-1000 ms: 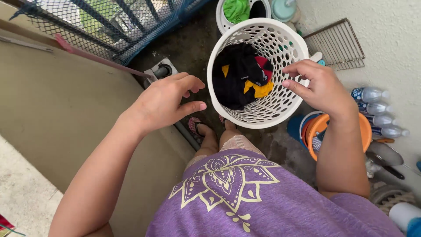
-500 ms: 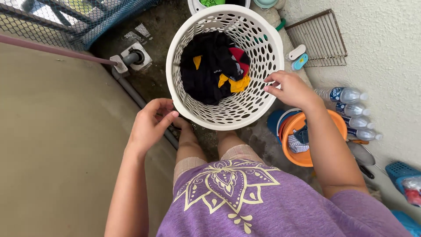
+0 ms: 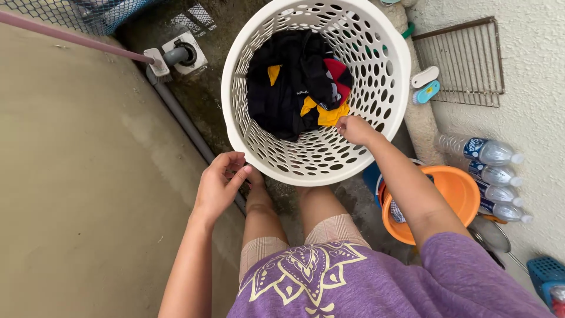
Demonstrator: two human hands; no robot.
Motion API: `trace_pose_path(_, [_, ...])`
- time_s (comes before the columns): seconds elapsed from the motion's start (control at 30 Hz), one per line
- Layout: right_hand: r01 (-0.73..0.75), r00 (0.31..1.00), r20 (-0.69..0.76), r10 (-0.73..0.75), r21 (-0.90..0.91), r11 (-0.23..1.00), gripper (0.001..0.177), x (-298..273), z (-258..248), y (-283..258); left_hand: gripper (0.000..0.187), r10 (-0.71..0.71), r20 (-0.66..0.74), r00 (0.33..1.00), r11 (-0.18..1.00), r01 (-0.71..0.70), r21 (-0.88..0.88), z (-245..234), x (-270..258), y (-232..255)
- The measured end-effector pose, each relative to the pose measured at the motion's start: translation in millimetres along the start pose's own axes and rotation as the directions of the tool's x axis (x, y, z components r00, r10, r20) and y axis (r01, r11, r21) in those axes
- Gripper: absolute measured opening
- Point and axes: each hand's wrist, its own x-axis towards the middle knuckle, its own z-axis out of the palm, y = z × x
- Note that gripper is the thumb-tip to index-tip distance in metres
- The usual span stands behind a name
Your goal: Hanging various items of clothing on a laundry line using clips and hangers.
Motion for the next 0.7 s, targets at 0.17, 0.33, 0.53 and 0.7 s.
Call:
trace_pose_path(0.17, [-0.010,0.999,0.039,0.010,-0.006,1.000,0.022,61,83,35,0.033,-0.038,-0.032,0.999,0.999,0.037,-0.037,2,9,-32])
trace_pose_path(0.33, [-0.003,0.996,0.088,0.017,-0.158,0.987,0.024,114,134,34,0.030,-0.143,-0.087,0.986,0.990,0.142,-0.018,6,20,-74])
trace_pose_path(0.53, [-0.270,0.961,-0.085,0.264,-0.499,0.824,0.042,137,114,-13,0.029,-0.127,-0.153,0.980,0.992,0.122,-0.045,10,25,-117])
trace_pose_path(0.7, [-0.252,0.958,-0.259,0.127,-0.536,0.806,0.027,189,164,81,0.031,-0.142,-0.155,0.978,0.990,0.143,-0.011,8,23,-130])
